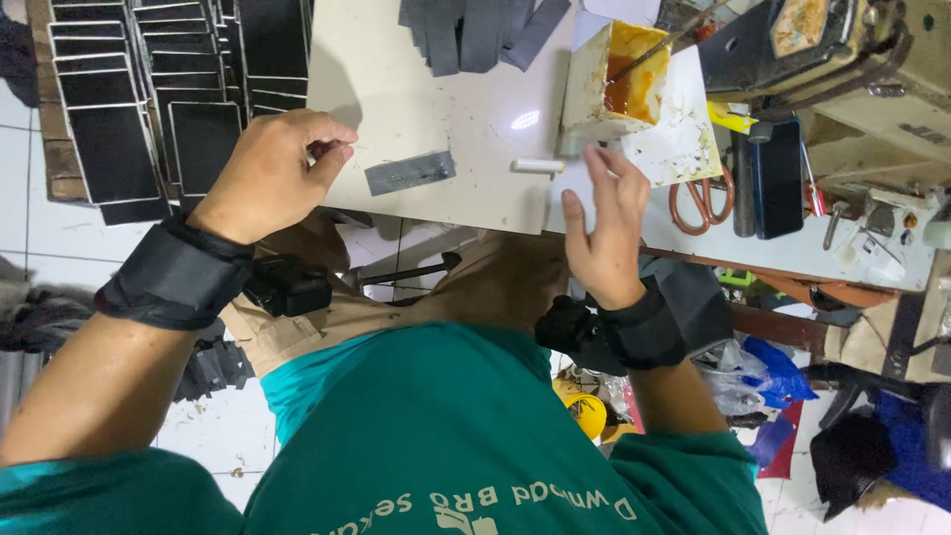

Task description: The person applies adhesive to small leather strips by hand, first using a piece of white fabric as an applicator, then a foam piece, and then aligns the strips with a white card stiffener.

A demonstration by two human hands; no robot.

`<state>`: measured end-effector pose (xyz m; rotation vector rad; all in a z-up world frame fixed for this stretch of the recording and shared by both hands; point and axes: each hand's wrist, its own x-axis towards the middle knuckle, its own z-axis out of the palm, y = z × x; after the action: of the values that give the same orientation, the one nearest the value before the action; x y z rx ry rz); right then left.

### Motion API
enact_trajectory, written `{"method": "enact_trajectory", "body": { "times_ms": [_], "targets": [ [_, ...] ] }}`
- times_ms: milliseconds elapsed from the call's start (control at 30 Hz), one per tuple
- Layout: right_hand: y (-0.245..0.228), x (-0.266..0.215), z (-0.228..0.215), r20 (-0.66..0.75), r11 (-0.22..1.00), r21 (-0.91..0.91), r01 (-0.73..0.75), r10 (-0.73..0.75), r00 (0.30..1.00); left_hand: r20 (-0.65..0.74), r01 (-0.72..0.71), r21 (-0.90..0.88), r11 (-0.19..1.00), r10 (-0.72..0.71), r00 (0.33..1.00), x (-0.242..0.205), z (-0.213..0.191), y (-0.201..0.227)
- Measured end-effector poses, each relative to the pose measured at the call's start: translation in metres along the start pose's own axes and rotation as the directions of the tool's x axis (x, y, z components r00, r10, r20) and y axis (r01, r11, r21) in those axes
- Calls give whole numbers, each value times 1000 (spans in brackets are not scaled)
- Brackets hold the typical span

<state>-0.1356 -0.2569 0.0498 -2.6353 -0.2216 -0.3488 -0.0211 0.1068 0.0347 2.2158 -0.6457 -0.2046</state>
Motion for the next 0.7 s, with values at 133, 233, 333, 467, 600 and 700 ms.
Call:
{"method": "enact_trajectory", "body": {
  "times_ms": [133, 233, 333, 467, 600, 700],
  "targets": [
    [16, -17, -19, -104, 992, -108, -71, 60, 993, 6, 33, -54, 998, -33, 999, 1, 3, 9],
    [35, -29, -31, -224, 975, -171, -142, 102, 969, 6, 39, -58, 998, -39, 999, 1, 5, 14],
    [58, -36, -40, -324, 959, -197, -206, 135, 936, 11, 56, -64, 996, -55, 998, 1, 9, 15],
    [102, -35, -37, -326, 940, 140, -310, 339, 883, 18, 51, -75, 996, -50, 999, 2, 11, 21],
    [120, -27, -32, -288, 854, 421, -306, 447, 847, 17, 50, -44, 998, -50, 999, 4, 12, 29],
    [94, -31, -47, -383, 951, 187, -246, 301, 873, 28, 71, -57, 996, -70, 997, 5, 12, 29]
  ]
}}
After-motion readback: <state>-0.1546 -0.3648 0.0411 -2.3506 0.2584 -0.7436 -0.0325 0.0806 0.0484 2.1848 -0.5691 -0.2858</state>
